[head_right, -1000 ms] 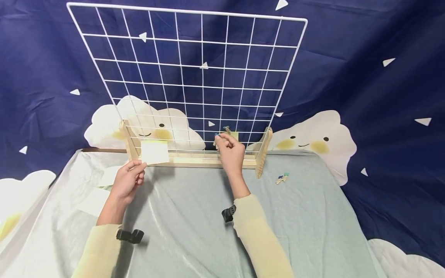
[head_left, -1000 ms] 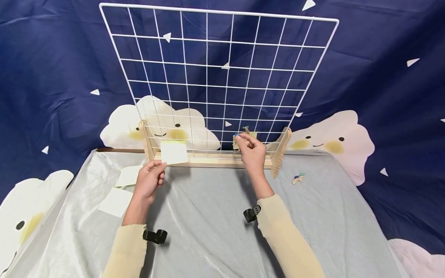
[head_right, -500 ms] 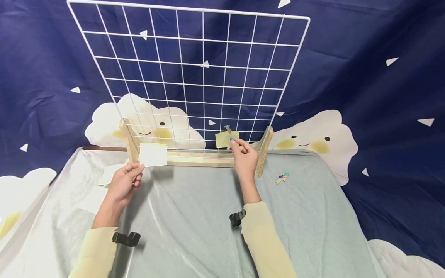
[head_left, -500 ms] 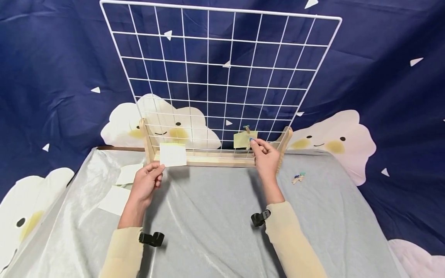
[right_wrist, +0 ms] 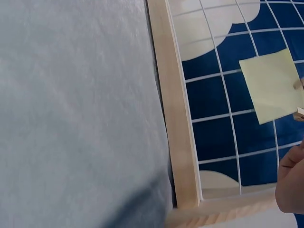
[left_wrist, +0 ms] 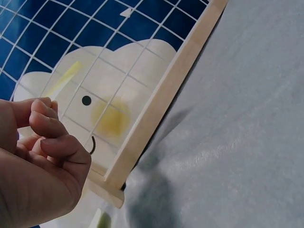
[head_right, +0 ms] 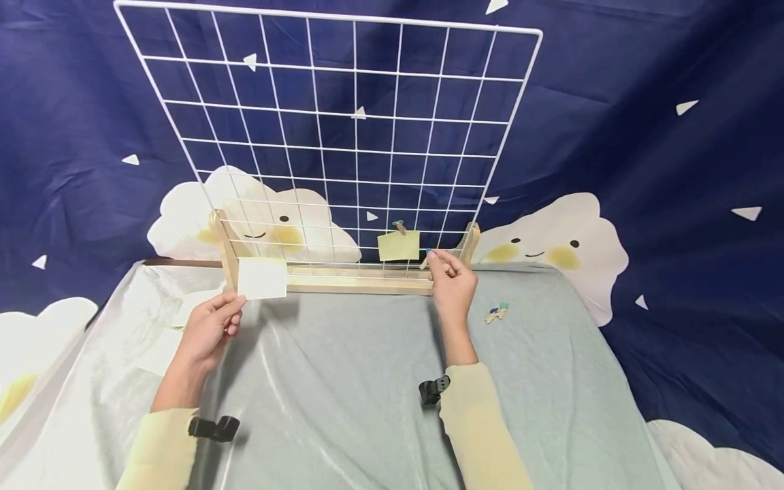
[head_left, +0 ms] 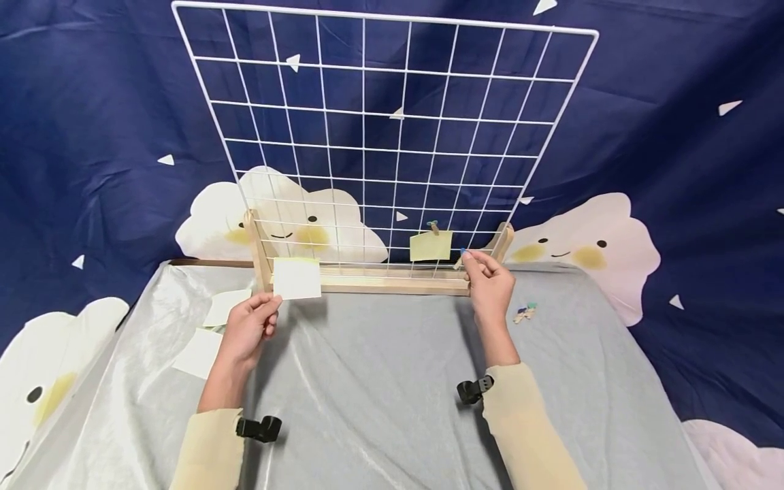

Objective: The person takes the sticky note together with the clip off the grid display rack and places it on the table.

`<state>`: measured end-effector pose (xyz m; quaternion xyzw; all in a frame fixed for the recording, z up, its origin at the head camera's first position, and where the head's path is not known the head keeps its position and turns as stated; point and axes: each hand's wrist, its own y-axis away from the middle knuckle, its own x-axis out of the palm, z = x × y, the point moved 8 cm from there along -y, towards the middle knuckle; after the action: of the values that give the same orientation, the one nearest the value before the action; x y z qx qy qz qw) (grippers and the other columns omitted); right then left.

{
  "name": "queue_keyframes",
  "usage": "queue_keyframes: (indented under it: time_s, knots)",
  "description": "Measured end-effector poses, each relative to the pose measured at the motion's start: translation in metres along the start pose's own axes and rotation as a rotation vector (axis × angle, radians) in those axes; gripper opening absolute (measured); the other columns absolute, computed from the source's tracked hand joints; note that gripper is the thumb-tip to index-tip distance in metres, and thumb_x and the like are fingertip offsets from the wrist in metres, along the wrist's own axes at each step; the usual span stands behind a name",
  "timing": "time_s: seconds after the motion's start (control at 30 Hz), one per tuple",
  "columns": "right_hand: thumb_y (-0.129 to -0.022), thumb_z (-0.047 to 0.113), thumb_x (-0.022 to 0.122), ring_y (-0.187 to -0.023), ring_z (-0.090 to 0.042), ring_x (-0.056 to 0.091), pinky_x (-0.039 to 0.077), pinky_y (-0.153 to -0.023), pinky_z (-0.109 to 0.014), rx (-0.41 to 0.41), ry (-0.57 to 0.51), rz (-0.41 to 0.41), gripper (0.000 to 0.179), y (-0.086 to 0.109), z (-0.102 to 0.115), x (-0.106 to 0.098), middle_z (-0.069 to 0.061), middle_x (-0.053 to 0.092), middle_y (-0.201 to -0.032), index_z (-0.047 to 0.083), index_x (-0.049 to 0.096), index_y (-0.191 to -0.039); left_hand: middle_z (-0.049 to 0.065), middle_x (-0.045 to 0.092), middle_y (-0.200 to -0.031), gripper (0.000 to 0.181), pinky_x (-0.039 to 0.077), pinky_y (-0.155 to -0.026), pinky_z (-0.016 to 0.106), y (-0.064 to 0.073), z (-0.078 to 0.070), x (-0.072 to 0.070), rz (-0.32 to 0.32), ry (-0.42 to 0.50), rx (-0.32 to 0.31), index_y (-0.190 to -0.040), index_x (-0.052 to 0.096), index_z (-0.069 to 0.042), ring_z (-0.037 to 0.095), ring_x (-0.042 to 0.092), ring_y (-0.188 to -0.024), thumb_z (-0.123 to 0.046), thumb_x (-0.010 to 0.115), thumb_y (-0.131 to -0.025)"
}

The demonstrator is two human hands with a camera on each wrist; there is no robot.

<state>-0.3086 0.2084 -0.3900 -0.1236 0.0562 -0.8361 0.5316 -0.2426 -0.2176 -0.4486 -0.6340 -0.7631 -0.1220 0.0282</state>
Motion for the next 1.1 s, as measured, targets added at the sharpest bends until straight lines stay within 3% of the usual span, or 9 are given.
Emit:
queue_keyframes:
  time_s: [0.63, 1.1]
  knots:
    - [-0.091, 0.013, 0.078, -0.046, -0.002, 0.052, 0.036, -0.038, -0.015, 0.023, -0.002, -0.081, 0.031, -0.008, -0.012, -0.036, 0.008, 0.060, -0.057, -0.011, 0.070, -0.109, -0.005, 0.050, -0.065, 0.014, 0.038, -0.047, 0.018, 0.007, 0.011, -0.018, 0.039, -0.073, -0.026, -0.095, 0.058, -0.003, 0.003, 0.043, -0.052, -0.013, 0.060, -0.103]
    - [-0.090, 0.008, 0.077, -0.046, -0.003, 0.050, 0.034, -0.037, -0.015, 0.060, -0.027, -0.144, 0.005, -0.013, -0.027, -0.067, 0.005, 0.058, -0.055, 0.005, 0.076, -0.094, -0.007, 0.050, -0.064, 0.015, 0.037, -0.047, 0.018, 0.009, 0.028, -0.033, 0.017, -0.142, -0.089, -0.091, 0.060, -0.007, 0.003, 0.044, -0.052, -0.016, 0.061, -0.103]
